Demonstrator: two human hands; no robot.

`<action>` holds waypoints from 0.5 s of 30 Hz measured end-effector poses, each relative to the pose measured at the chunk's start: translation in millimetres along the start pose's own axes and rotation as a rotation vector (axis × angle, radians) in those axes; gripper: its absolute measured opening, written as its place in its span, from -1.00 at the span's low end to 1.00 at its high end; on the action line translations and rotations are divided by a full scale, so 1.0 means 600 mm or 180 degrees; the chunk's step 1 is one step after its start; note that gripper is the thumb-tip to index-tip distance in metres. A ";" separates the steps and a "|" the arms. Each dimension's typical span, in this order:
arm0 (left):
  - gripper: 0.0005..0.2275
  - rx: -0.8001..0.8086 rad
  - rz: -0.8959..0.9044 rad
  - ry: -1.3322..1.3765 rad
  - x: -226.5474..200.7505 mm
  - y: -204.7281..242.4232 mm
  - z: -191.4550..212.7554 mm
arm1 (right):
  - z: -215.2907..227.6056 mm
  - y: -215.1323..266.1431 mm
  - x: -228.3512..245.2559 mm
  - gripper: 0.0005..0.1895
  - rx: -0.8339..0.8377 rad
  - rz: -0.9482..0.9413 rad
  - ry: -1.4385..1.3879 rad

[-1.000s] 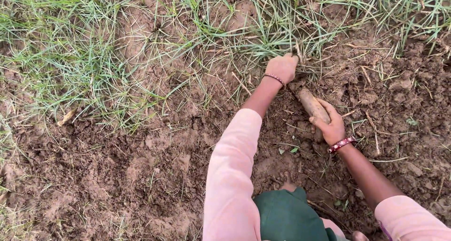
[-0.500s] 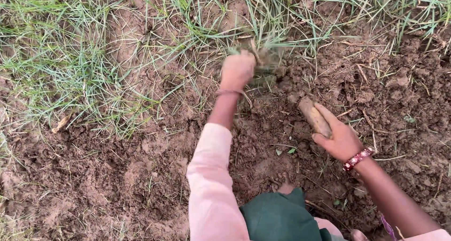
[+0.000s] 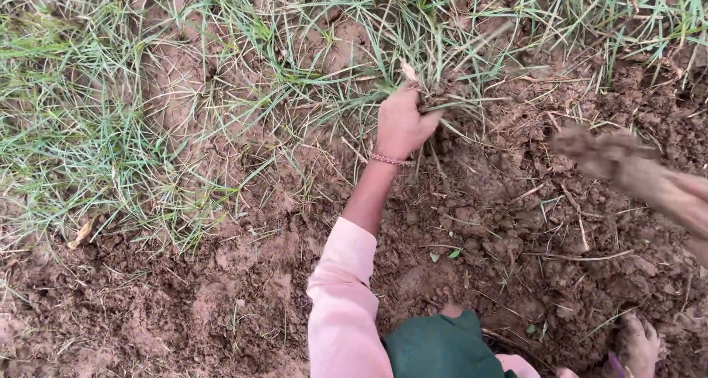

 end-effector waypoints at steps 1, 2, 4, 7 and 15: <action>-0.67 -0.0273 -0.0041 -0.0015 -0.002 -0.006 0.003 | -0.010 -0.020 0.065 -0.25 -0.0025 0.0030 0.0007; -0.69 -0.0546 -0.0082 -0.0032 -0.005 -0.012 0.004 | -0.028 -0.022 0.113 -0.26 -0.0051 0.0059 0.0013; -0.71 0.0378 -0.0269 -0.0277 -0.038 -0.025 -0.052 | -0.072 -0.075 0.151 -0.28 -0.0125 -0.0105 -0.0150; -0.68 0.0988 -0.0601 -0.0705 -0.059 -0.003 -0.245 | -0.112 -0.111 0.114 -0.29 -0.0589 0.0219 -0.0450; -0.62 0.0413 -0.0141 -0.2112 -0.065 -0.022 -0.291 | -0.175 -0.122 0.044 -0.32 -0.1198 0.1430 -0.1315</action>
Point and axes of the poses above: each hand's wrist, its own y-axis away from the middle knuckle, its own z-axis out of the back of the hand, x = y × z, the point moved 3 cm from there along -y, towards the middle knuckle, and after that the axes turned 11 degrees about -z, right-handed, at the moved point
